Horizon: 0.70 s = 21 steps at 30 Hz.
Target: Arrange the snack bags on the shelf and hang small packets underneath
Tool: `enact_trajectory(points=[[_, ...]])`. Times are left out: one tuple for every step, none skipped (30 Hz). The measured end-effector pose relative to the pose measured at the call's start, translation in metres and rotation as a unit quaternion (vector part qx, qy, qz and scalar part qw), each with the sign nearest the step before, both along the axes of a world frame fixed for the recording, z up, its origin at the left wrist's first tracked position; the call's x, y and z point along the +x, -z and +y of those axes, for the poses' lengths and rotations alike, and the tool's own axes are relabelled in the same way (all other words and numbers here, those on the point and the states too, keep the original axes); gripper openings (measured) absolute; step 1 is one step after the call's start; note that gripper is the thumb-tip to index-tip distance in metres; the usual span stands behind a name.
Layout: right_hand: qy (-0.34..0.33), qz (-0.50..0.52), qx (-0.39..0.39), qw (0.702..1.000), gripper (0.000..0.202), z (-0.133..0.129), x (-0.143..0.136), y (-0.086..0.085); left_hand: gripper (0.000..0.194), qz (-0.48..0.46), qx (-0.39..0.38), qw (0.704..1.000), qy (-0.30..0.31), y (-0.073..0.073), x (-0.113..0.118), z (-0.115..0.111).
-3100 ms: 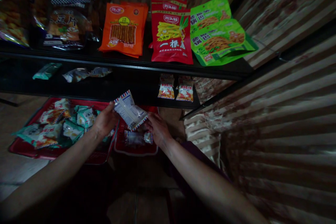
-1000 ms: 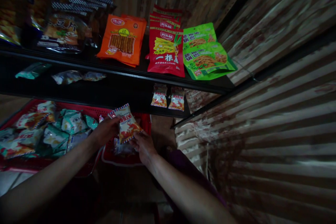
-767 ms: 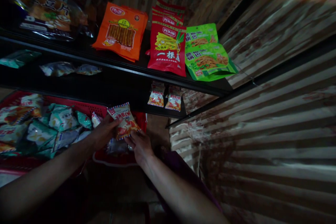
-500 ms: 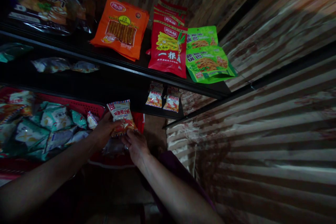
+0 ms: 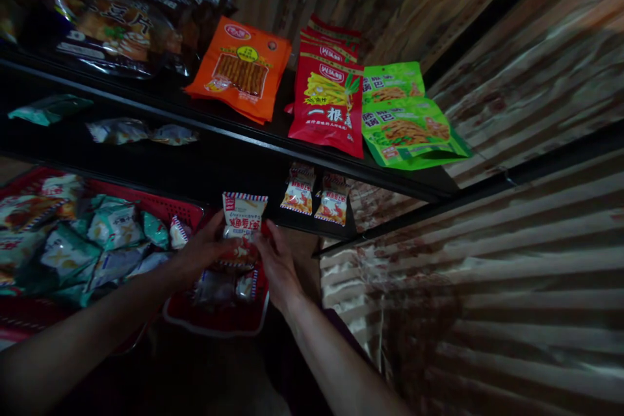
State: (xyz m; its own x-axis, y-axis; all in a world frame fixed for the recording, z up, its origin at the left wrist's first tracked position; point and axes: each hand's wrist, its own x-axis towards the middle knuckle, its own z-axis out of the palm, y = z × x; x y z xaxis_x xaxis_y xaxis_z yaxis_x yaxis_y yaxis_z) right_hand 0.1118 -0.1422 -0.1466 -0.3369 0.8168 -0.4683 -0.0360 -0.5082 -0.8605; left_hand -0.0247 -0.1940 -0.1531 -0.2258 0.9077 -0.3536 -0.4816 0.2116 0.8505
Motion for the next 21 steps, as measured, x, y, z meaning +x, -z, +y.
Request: enact_trajectory(points=[[-0.011, 0.003, 0.014, 1.000, 0.068, 0.004, -0.001, 0.003, 0.067, 0.004, 0.002, 1.000, 0.002, 0.002, 0.002, 0.006], [-0.012, 0.001, 0.030, 0.999, 0.071, 0.009, -0.003, 0.005, 0.067, 0.006, 0.006, 1.000, -0.002, 0.004, 0.004, 0.014], [-0.008, -0.006, 0.046, 0.999, 0.073, 0.016, -0.004, 0.008, 0.068, 0.006, 0.006, 1.000, -0.011, 0.006, 0.006, 0.023], [0.000, -0.014, 0.062, 0.998, 0.074, 0.025, -0.006, 0.011, 0.068, 0.004, 0.008, 1.000, -0.018, 0.010, 0.007, 0.034], [0.008, -0.021, 0.078, 0.997, 0.076, 0.035, -0.008, 0.013, 0.070, 0.005, 0.010, 1.000, -0.025, 0.013, 0.006, 0.046], [0.014, -0.026, 0.096, 0.995, 0.077, 0.045, -0.010, 0.014, 0.073, 0.011, 0.010, 0.999, -0.035, 0.017, 0.005, 0.059], [0.015, -0.025, 0.116, 0.993, 0.077, 0.057, -0.012, 0.016, 0.078, 0.021, 0.010, 0.999, -0.048, 0.021, 0.004, 0.071], [0.014, -0.023, 0.134, 0.991, 0.078, 0.068, -0.014, 0.017, 0.083, 0.034, 0.007, 0.997, -0.063, 0.025, 0.001, 0.084], [0.011, -0.022, 0.148, 0.989, 0.078, 0.078, -0.017, 0.019, 0.085, 0.047, 0.004, 0.995, -0.082, 0.029, -0.001, 0.097], [0.011, -0.024, 0.157, 0.987, 0.077, 0.089, -0.020, 0.022, 0.083, 0.059, 0.008, 0.994, -0.095, 0.032, -0.004, 0.109], [0.014, -0.031, 0.167, 0.985, 0.076, 0.098, -0.023, 0.025, 0.079, 0.074, 0.016, 0.992, -0.099, 0.036, -0.006, 0.120], [0.018, -0.042, 0.176, 0.983, 0.074, 0.107, -0.026, 0.029, 0.073, 0.089, 0.026, 0.991, -0.098, 0.039, -0.008, 0.130], [0.024, -0.054, 0.189, 0.980, 0.071, 0.116, -0.029, 0.033, 0.066, 0.099, 0.037, 0.990, -0.093, 0.042, -0.009, 0.139], [0.030, -0.068, 0.204, 0.976, 0.068, 0.124, -0.032, 0.037, 0.061, 0.107, 0.046, 0.989, -0.088, 0.046, -0.011, 0.148], [0.037, -0.083, 0.219, 0.971, 0.066, 0.131, -0.036, 0.042, 0.057, 0.111, 0.051, 0.989, -0.085, 0.049, -0.012, 0.155], [0.047, -0.102, 0.231, 0.967, 0.063, 0.139, -0.039, 0.046, 0.056, 0.115, 0.052, 0.988, -0.086, 0.053, -0.014, 0.162], [0.057, -0.124, 0.239, 0.961, 0.059, 0.147, -0.042, 0.050, 0.056, 0.118, 0.051, 0.988, -0.090, 0.058, -0.015, 0.169], [0.064, -0.152, 0.247, 0.955, 0.054, 0.155, -0.046, 0.053, 0.058, 0.123, 0.048, 0.987, -0.096, 0.062, -0.017, 0.175], [0.068, -0.179, 0.255, 0.948, 0.047, 0.163, -0.049, 0.056, 0.060, 0.130, 0.046, 0.985, -0.099, 0.066, -0.019, 0.182], [0.065, -0.201, 0.269, 0.940, 0.041, 0.172, -0.052, 0.059, 0.062, 0.139, 0.046, 0.984, -0.103, 0.070, -0.022, 0.190], [0.056, -0.213, 0.290, 0.931, 0.036, 0.182, -0.055, 0.062, 0.062, 0.149, 0.049, 0.982, -0.110, 0.074, -0.024, 0.198]])
